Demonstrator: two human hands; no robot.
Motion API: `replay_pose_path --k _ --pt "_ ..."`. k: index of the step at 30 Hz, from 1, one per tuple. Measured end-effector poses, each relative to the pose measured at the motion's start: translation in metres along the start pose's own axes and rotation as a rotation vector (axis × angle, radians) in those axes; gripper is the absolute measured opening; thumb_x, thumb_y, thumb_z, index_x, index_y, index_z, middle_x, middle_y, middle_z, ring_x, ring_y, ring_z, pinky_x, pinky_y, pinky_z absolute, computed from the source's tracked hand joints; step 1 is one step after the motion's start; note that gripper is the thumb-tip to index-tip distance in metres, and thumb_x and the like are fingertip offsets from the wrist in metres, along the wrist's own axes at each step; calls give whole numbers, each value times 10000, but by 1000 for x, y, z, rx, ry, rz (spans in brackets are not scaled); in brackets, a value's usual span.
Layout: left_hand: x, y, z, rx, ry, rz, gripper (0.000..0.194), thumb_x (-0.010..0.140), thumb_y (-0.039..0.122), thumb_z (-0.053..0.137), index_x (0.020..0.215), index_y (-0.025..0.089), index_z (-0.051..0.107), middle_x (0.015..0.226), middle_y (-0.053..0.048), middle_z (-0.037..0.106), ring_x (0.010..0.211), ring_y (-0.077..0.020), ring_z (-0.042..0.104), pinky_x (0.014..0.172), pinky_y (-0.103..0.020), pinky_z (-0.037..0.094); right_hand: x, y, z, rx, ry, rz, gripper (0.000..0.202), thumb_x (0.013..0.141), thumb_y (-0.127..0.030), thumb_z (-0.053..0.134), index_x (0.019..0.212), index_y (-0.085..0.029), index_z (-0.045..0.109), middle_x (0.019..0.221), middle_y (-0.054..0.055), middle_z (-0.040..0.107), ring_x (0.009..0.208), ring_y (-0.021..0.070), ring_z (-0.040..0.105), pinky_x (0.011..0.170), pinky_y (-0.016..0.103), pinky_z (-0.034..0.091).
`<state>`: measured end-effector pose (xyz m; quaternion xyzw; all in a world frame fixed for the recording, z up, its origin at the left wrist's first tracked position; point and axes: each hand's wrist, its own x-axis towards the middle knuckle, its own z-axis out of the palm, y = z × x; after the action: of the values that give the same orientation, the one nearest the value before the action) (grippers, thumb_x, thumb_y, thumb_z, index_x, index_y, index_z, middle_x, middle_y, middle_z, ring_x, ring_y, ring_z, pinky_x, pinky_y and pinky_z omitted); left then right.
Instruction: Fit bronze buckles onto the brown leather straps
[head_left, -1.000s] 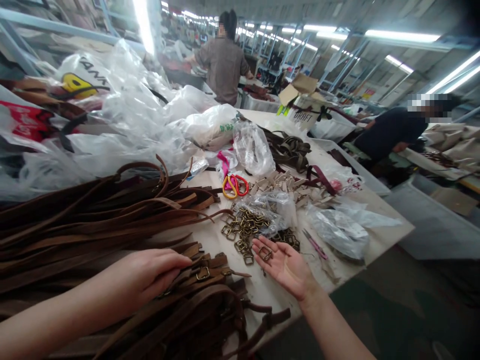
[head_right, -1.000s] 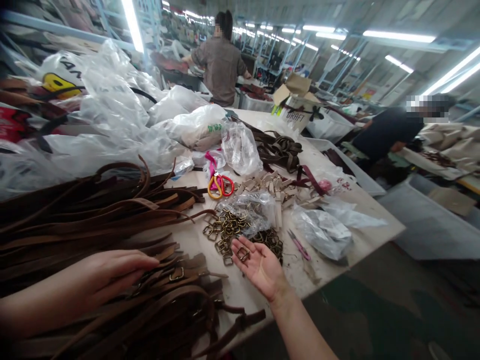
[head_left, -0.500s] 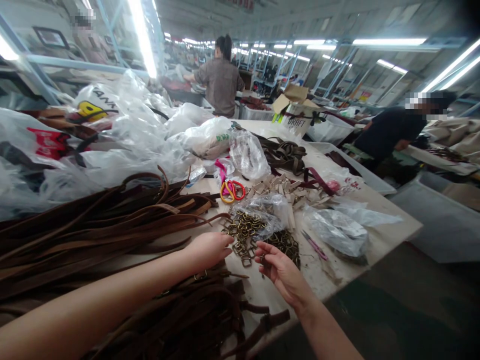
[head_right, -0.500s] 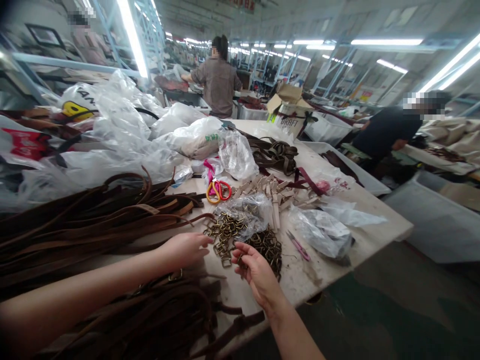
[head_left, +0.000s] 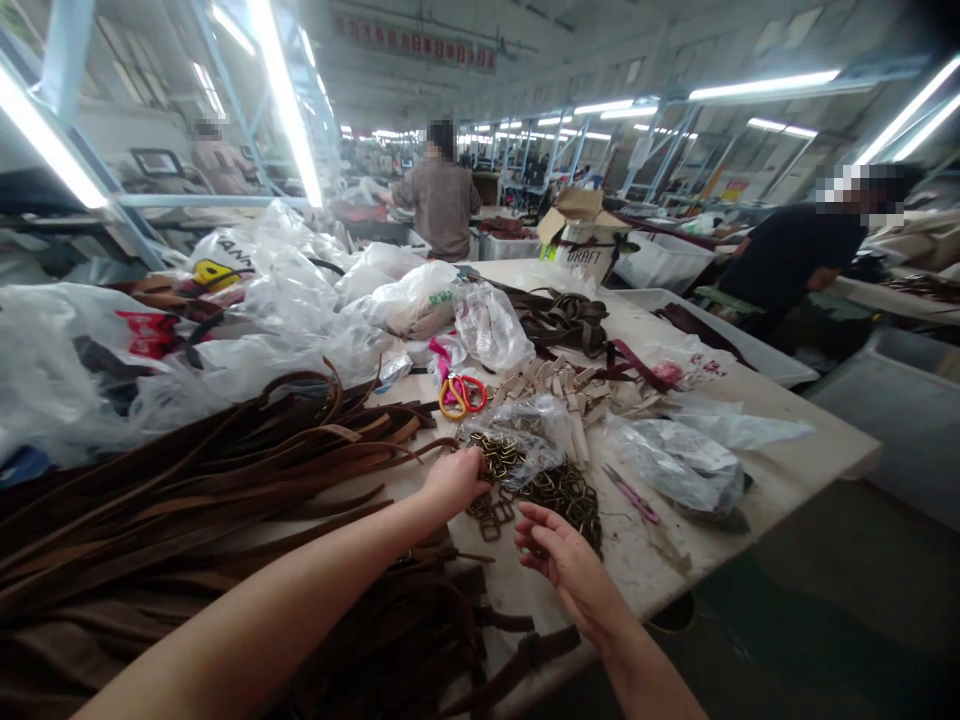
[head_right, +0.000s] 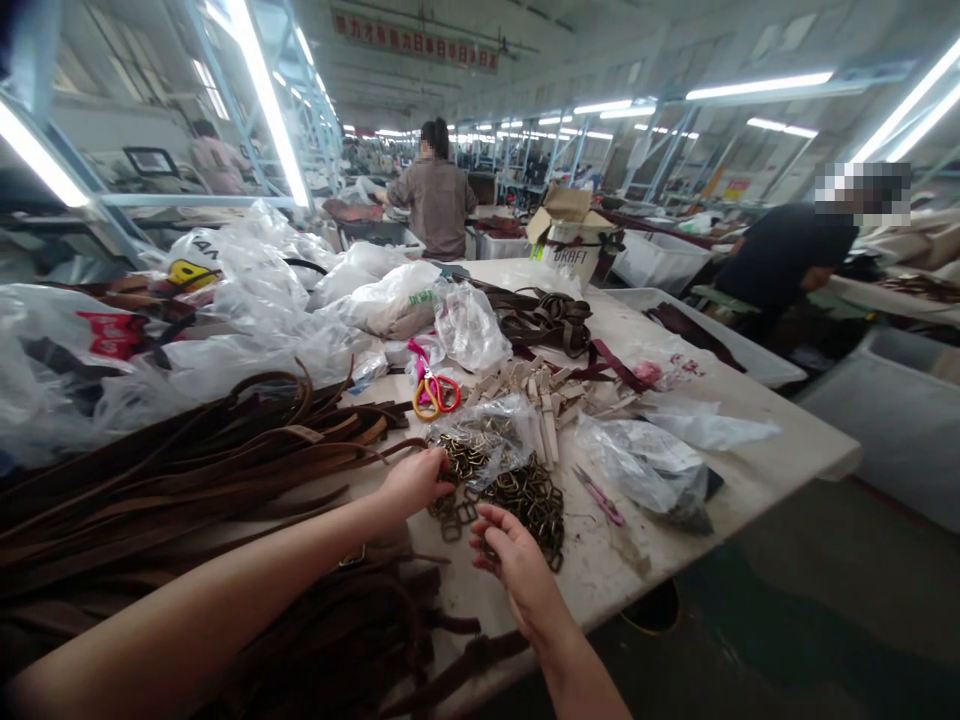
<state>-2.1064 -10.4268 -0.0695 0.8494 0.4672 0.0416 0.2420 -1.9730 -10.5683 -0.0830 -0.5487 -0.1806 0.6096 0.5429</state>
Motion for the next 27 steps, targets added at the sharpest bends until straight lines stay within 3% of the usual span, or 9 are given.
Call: replay_pose_path --k 5,7,10,12,19,27 --pt "-13 5 9 -290 -107 -61 142 765 262 490 821 139 534 735 -33 607 667 -131 571 601 -233 439 -13 -4 4 276 -50 32 303 702 -178 591 1001 -164 549 950 52 625 872 146 584 772 281 481" --pt "-26 10 11 -584 -208 -99 178 767 296 493 837 137 531 703 -16 598 607 -95 556 581 -207 435 -20 -4 4 339 -69 42 306 703 -159 584 1007 -159 551 982 64 630 914 156 581 810 298 471" --pt "-49 18 11 -1153 -390 -202 258 650 328 638 797 134 552 667 1 578 572 -69 524 590 -196 411 -29 -2 6 377 -104 35 315 710 -155 571 1025 -173 556 1037 61 626 975 168 566 837 307 458" --pt "-61 24 7 -1333 -460 -263 310 567 319 708 764 127 568 645 3 568 566 -65 510 589 -198 389 -34 -1 10 376 -121 8 317 714 -169 569 1031 -187 560 1062 50 622 992 168 561 835 300 454" --pt "-80 30 -3 -1441 -446 -356 398 448 295 774 736 108 572 623 -3 568 594 -80 514 636 -223 362 -47 -1 19 339 -102 -43 319 703 -209 584 1021 -190 578 1090 51 620 998 167 561 832 297 455" --pt "-84 34 9 -1373 -420 -398 351 511 300 735 758 117 565 639 -3 584 571 -74 519 592 -209 372 -48 8 15 374 -71 -45 308 684 -185 595 992 -183 590 1023 55 645 992 174 563 866 326 441"
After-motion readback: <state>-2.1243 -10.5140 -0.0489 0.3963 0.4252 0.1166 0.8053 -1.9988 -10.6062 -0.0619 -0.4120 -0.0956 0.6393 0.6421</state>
